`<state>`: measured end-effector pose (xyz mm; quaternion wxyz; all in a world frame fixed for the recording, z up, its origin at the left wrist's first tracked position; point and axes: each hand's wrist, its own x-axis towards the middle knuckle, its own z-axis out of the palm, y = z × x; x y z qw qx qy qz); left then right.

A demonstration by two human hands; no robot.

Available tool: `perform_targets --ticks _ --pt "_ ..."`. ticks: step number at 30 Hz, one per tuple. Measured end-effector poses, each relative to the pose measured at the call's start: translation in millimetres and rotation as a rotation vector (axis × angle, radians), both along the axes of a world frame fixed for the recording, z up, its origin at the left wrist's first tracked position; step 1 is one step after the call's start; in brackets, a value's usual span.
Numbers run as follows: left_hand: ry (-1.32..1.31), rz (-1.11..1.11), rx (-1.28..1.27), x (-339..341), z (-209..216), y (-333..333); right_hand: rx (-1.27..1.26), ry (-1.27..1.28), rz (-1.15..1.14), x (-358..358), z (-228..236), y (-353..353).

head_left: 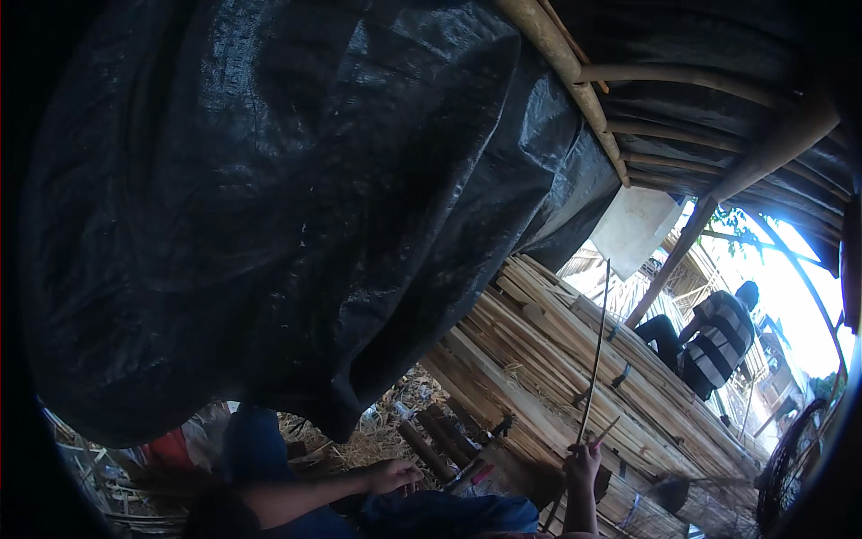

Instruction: The person uses a knife to scrape and smooth the surface of a bamboo strip, repeatedly moving the blade along its length.

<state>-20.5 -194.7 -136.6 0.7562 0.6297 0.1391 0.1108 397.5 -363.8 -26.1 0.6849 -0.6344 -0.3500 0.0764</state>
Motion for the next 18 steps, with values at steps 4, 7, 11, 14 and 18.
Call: perform_targets --ticks 4,7,11,14,18 --pt "0.082 -0.021 0.181 0.7 19.6 5.6 -0.136 0.262 0.103 3.4 64.1 -95.0" --pt "0.152 -0.066 0.284 6.8 39.8 11.1 -0.288 -0.104 -0.218 -21.1 107.5 -156.9" --pt "0.01 0.021 0.755 22.9 71.4 20.4 -0.636 -0.85 -0.694 -46.5 150.5 -196.2" --pt "-0.04 -0.017 0.751 42.4 97.5 19.8 -0.73 -1.082 -0.862 -54.7 162.2 -201.2" --pt "-0.221 0.263 1.131 57.1 104.0 8.2 -0.854 -1.166 -0.817 -74.9 183.2 -194.1"
